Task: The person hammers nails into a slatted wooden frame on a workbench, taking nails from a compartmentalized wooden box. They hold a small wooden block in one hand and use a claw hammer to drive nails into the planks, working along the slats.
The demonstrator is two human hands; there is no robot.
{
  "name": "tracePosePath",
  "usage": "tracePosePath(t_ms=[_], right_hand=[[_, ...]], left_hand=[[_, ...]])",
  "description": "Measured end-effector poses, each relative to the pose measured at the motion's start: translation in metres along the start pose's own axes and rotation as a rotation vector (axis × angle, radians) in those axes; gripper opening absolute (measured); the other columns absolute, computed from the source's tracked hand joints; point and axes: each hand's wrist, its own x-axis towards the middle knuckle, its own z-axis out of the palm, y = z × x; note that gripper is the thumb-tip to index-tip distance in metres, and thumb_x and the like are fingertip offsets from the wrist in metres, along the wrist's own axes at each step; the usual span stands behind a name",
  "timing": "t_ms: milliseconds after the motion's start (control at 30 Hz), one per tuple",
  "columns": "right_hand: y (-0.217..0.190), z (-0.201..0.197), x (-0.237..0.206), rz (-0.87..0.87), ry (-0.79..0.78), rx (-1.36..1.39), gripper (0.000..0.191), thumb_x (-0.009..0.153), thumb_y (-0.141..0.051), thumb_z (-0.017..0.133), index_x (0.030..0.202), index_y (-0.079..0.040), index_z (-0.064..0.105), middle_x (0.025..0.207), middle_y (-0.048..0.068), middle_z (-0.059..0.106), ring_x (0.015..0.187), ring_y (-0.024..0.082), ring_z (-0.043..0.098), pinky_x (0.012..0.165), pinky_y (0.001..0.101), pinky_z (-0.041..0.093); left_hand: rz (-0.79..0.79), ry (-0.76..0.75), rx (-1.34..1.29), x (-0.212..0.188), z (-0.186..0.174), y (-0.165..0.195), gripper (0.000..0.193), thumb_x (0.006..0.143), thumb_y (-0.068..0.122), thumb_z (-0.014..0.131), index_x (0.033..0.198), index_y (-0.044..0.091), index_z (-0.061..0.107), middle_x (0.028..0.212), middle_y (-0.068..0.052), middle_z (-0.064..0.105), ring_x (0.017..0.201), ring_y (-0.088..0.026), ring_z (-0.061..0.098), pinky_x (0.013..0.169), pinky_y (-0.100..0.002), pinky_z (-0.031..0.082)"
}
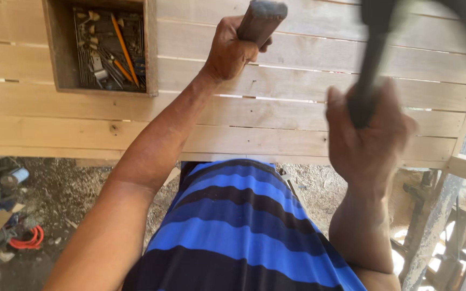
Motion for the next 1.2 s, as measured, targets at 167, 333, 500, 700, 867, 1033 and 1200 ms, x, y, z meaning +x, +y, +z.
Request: tracePosePath(t_ms=[167,333,500,700,867,1033,1200], right_hand=[[-0.008,0.025,0.009,0.051,0.036,0.056,0.021,0.107,-0.017,0.067,0.098,-0.004,0.052,0.066,0.009,0.058,0.059,0.016,0.061,0.053,0.0368,0.047],[0.019,0.031,0.005,0.04,-0.152,-0.092,0.028,0.106,-0.019,0.075,0.096,-0.003,0.054,0.066,0.009,0.06,0.057,0.017,0.06,0.054,0.0379,0.048],[0.015,0.006,-0.028,0.018,0.06,-0.058,0.029,0.111,-0.017,0.074,0.093,-0.004,0.055,0.067,0.007,0.061,0.057,0.014,0.059,0.054,0.0332,0.047],[0.053,0.046,-0.076,-0.123,0.299,0.061,0.019,0.107,-0.002,0.061,0.089,-0.002,0.055,0.063,0.007,0.058,0.052,0.014,0.056,0.047,0.0292,0.045],[0.1,0.126,-0.076,0.189,-0.265,-0.095,0.025,0.1,-0.02,0.07,0.099,-0.002,0.052,0.067,0.02,0.061,0.057,0.039,0.061,0.052,0.0493,0.045],[0.084,0.076,-0.085,-0.053,0.074,-0.087,0.024,0.103,-0.021,0.071,0.095,-0.009,0.052,0.068,0.018,0.062,0.056,0.031,0.063,0.052,0.042,0.05],[0.084,0.086,-0.087,0.07,0.194,0.143,0.015,0.107,-0.019,0.063,0.107,-0.006,0.056,0.061,0.011,0.061,0.051,0.026,0.065,0.051,0.0383,0.049]], left_hand=[[0.006,-0.008,0.04,0.002,0.0,0.001,0.031,0.06,-0.006,0.051,0.086,-0.006,0.068,0.077,-0.01,0.068,0.069,-0.017,0.063,0.056,-0.033,0.053],[0.054,-0.001,0.08,0.003,-0.001,0.0,0.036,0.059,-0.004,0.054,0.091,-0.006,0.072,0.078,-0.01,0.071,0.069,-0.017,0.065,0.059,-0.033,0.056],[0.009,0.011,0.041,0.0,-0.001,0.0,0.031,0.06,-0.004,0.052,0.086,-0.005,0.069,0.079,-0.009,0.07,0.072,-0.017,0.066,0.061,-0.033,0.055],[-0.092,0.045,0.033,0.001,0.001,0.003,0.028,0.059,-0.003,0.052,0.082,-0.005,0.068,0.072,-0.007,0.065,0.062,-0.015,0.056,0.052,-0.03,0.043],[-0.019,0.035,0.047,0.004,0.001,0.002,0.023,0.059,-0.002,0.055,0.078,-0.005,0.067,0.073,-0.008,0.066,0.064,-0.015,0.059,0.055,-0.03,0.048],[-0.015,0.057,0.044,0.005,0.001,0.002,0.027,0.057,0.0,0.053,0.078,-0.004,0.068,0.072,-0.007,0.068,0.064,-0.014,0.062,0.055,-0.031,0.052],[-0.054,0.052,0.094,0.001,0.002,0.007,0.025,0.059,-0.002,0.053,0.08,-0.004,0.067,0.072,-0.006,0.065,0.061,-0.012,0.054,0.049,-0.03,0.041]])
